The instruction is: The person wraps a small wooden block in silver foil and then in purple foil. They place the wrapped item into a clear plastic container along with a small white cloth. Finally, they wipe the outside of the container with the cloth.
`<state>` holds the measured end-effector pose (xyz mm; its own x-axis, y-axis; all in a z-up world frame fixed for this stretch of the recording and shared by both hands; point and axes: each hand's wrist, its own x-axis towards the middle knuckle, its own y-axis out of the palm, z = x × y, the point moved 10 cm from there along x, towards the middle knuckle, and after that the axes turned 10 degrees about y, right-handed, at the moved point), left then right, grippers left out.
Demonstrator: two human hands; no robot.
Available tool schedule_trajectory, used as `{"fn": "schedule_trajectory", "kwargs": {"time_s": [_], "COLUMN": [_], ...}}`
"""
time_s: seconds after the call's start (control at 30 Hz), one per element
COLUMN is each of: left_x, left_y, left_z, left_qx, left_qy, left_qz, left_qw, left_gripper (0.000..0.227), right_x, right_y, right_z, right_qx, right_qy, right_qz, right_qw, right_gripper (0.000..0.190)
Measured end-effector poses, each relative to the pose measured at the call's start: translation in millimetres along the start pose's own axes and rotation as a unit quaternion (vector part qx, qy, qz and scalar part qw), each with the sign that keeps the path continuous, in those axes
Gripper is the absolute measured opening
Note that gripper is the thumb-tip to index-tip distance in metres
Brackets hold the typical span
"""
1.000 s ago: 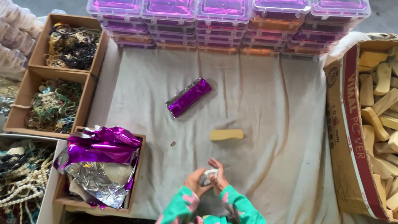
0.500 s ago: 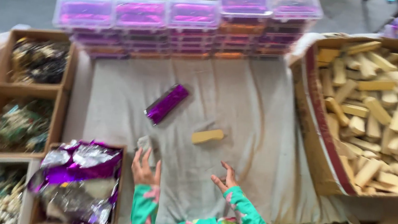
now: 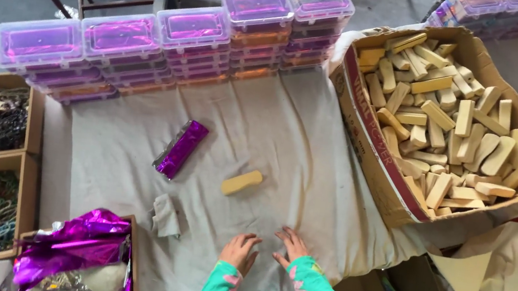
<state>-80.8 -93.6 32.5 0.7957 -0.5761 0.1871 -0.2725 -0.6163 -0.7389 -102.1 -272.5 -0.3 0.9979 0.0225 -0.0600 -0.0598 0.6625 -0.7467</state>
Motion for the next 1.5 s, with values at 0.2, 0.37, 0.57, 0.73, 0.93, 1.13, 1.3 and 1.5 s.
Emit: {"fn": "schedule_trajectory", "kwargs": {"time_s": [0.2,0.37,0.57,0.73,0.93,1.13,1.3,1.5], "left_x": [-12.3,-56.4,-137.3,-229.8,-314.6,-348.9,-354.1,-348.4], "left_y": [-2.7,-40.1,-129.4,-211.3,-267.9,-279.1,-278.5,-294.6], "left_z": [29.3,33.6,10.9,-8.2,1.5,42.2,49.4,50.2], "left_qx": [-0.033,0.010,0.142,0.221,0.307,0.304,0.304,0.250], "left_qy": [-0.096,-0.137,-0.224,-0.306,-0.418,-0.606,-0.643,-0.616], "left_qz": [-0.013,-0.115,-0.303,-0.477,-0.503,-0.419,-0.418,-0.413], "left_qw": [0.995,0.984,0.915,0.794,0.691,0.605,0.565,0.623], "left_gripper": [0.061,0.050,0.034,0.012,0.010,0.024,0.028,0.026], "right_x": [28.2,86.0,116.9,121.3,137.6,126.3,39.7,3.9], "right_y": [32.8,66.3,56.5,53.4,42.6,39.0,20.7,164.7], "right_z": [-32.9,-100.2,-54.4,-33.4,-20.4,58.8,373.9,467.2], "right_qx": [-0.129,-0.208,-0.292,-0.295,-0.302,-0.311,0.113,0.023], "right_qy": [0.074,0.108,0.081,0.097,0.099,0.017,-0.379,-0.551], "right_qz": [0.116,0.164,0.212,0.238,0.254,0.216,0.202,0.251], "right_qw": [0.982,0.958,0.929,0.920,0.913,0.925,0.896,0.796], "right_gripper": [0.063,0.060,0.045,0.050,0.051,0.049,0.029,0.035]}}
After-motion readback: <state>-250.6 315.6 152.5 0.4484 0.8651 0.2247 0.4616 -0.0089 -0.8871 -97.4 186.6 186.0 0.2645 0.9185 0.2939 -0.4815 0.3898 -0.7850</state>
